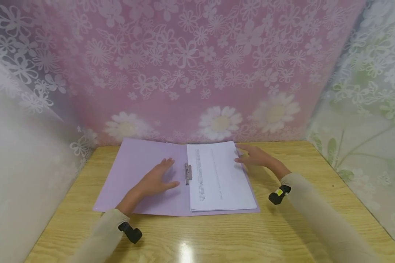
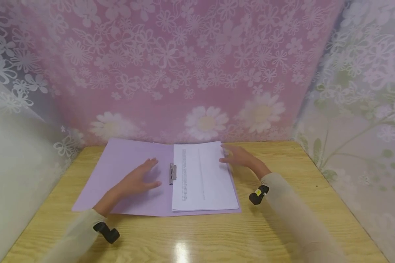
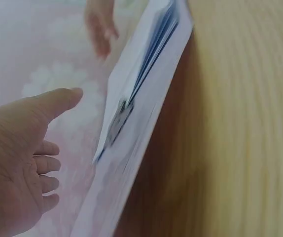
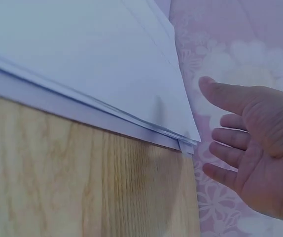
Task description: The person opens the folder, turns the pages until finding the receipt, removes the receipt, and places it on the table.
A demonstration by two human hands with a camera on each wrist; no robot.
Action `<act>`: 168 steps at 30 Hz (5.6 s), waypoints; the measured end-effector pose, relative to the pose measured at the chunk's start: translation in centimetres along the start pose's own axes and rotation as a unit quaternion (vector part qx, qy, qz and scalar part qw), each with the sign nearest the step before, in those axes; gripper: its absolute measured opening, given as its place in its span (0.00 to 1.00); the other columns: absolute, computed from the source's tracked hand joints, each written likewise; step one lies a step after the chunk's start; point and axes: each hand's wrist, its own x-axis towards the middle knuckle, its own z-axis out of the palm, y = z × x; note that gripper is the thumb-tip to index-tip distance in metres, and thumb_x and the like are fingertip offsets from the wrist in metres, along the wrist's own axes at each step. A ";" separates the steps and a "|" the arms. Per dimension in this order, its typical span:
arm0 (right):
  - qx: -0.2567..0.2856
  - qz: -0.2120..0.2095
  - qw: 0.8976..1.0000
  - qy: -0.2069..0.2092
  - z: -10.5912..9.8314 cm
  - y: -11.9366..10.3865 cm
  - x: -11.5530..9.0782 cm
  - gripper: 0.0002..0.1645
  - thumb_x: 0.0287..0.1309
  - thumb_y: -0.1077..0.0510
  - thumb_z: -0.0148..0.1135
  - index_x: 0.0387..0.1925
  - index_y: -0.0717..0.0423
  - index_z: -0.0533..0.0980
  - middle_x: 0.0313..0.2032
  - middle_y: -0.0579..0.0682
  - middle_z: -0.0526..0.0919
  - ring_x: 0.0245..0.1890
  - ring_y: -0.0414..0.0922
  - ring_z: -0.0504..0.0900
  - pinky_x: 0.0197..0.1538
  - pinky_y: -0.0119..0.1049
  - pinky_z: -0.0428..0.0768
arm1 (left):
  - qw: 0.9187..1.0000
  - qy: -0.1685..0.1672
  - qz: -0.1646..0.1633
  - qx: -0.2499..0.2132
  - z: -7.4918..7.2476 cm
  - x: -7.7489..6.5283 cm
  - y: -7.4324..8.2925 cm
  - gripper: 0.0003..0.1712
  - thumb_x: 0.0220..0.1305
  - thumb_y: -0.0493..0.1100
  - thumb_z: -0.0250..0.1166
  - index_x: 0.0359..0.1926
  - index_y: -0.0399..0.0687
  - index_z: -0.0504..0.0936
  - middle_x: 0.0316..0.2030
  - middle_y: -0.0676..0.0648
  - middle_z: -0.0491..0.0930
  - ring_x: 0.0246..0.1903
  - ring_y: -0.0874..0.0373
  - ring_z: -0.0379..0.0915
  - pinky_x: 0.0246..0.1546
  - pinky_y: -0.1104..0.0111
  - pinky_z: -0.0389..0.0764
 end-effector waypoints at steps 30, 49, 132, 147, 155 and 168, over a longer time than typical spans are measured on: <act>0.046 0.070 0.995 0.060 1.6 2.4 5.4 0.45 0.68 0.53 0.65 0.75 0.71 0.58 0.76 0.71 0.57 0.77 0.69 0.52 0.77 0.63 0.55 | 0.982 -0.133 0.081 0.103 6.2 3.0 5.0 0.65 0.51 0.75 0.71 0.80 0.46 0.57 0.81 0.48 0.51 0.81 0.51 0.45 0.80 0.54 0.49; 0.143 0.024 0.984 0.106 1.0 1.5 5.7 0.35 0.67 0.65 0.64 0.71 0.71 0.64 0.71 0.72 0.67 0.69 0.69 0.69 0.69 0.60 0.71 | 0.984 -0.136 0.074 0.093 5.9 2.9 5.1 0.64 0.52 0.72 0.72 0.79 0.44 0.58 0.80 0.47 0.52 0.81 0.50 0.45 0.80 0.54 0.48; 0.280 -0.058 0.945 -0.159 2.7 -0.9 -2.3 0.49 0.67 0.58 0.66 0.81 0.39 0.51 0.78 0.61 0.58 0.71 0.62 0.70 0.68 0.50 0.76 | 0.984 -0.141 0.059 0.091 6.5 3.3 4.4 0.63 0.53 0.74 0.70 0.80 0.48 0.56 0.81 0.50 0.51 0.81 0.52 0.43 0.81 0.56 0.46; 0.228 -0.121 0.957 -0.131 6.0 -4.4 -0.8 0.51 0.62 0.55 0.71 0.80 0.43 0.55 0.82 0.51 0.49 0.79 0.61 0.56 0.75 0.59 0.64 | 0.959 0.028 -0.015 -0.282 4.6 3.5 5.6 0.45 0.78 0.60 0.52 0.82 0.47 0.43 0.81 0.47 0.47 0.80 0.50 0.47 0.77 0.48 0.57; 0.230 -0.126 0.959 -0.108 6.8 -6.5 -0.9 0.50 0.61 0.56 0.72 0.80 0.48 0.57 0.82 0.54 0.48 0.78 0.62 0.58 0.74 0.61 0.64 | 0.915 0.093 -0.026 -0.393 4.3 4.0 5.4 0.48 0.75 0.48 0.60 0.82 0.45 0.40 0.82 0.45 0.45 0.81 0.51 0.43 0.78 0.52 0.53; 0.194 -0.137 0.967 -0.088 8.7 -8.9 0.1 0.54 0.59 0.55 0.74 0.80 0.45 0.56 0.80 0.49 0.56 0.74 0.56 0.68 0.72 0.56 0.70 | 0.915 0.169 -0.151 -0.333 1.0 2.8 1.8 0.40 0.69 0.38 0.66 0.77 0.38 0.60 0.66 0.33 0.76 0.56 0.40 0.82 0.52 0.57 0.86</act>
